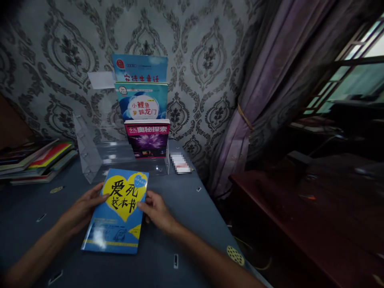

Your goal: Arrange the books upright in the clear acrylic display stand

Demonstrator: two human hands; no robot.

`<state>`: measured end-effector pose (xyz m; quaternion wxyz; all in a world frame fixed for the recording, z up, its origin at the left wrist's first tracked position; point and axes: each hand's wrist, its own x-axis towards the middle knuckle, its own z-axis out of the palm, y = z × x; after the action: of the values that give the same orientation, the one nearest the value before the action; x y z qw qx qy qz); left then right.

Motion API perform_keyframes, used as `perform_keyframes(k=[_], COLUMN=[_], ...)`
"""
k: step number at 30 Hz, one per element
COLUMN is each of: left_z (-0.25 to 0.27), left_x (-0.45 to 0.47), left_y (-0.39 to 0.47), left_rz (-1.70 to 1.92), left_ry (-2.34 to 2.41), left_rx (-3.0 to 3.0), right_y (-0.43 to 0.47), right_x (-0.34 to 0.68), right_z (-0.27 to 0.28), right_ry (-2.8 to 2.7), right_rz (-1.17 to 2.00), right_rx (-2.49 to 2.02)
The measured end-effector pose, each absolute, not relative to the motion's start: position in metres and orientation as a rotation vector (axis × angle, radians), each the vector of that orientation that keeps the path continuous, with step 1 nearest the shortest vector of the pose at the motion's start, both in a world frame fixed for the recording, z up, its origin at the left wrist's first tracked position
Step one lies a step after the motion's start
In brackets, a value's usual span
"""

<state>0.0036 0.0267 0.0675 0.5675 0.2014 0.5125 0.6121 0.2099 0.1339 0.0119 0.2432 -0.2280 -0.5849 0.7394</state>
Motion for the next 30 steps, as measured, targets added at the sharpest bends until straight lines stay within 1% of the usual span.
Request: perform_keyframes(k=[6, 14, 21, 25, 30], left_z=[0.08, 0.101, 0.117, 0.116, 0.098], left_x=[0.011, 0.021, 0.032, 0.033, 0.037], left_y=[0.058, 0.107, 0.128, 0.132, 0.124], left_rz=[1.476, 1.567, 1.655, 1.696, 1.721], left_ry=[1.219, 1.15, 1.122, 1.106, 1.077], left_rx=[0.583, 0.729, 0.752, 0.788, 0.832], right_y=[0.165, 0.215, 0.24, 0.247, 0.247], right_x=[0.215, 0.223, 0.229, 0.228, 0.234], right_z=[0.028, 0.062, 0.079, 0.085, 0.077], right_ry=[-1.578, -1.674, -1.734, -1.781, -1.877], right_rz=[1.903, 1.659, 1.559, 1.549, 1.485], right_rx=[-0.603, -0.55, -0.514, -0.478, -0.456])
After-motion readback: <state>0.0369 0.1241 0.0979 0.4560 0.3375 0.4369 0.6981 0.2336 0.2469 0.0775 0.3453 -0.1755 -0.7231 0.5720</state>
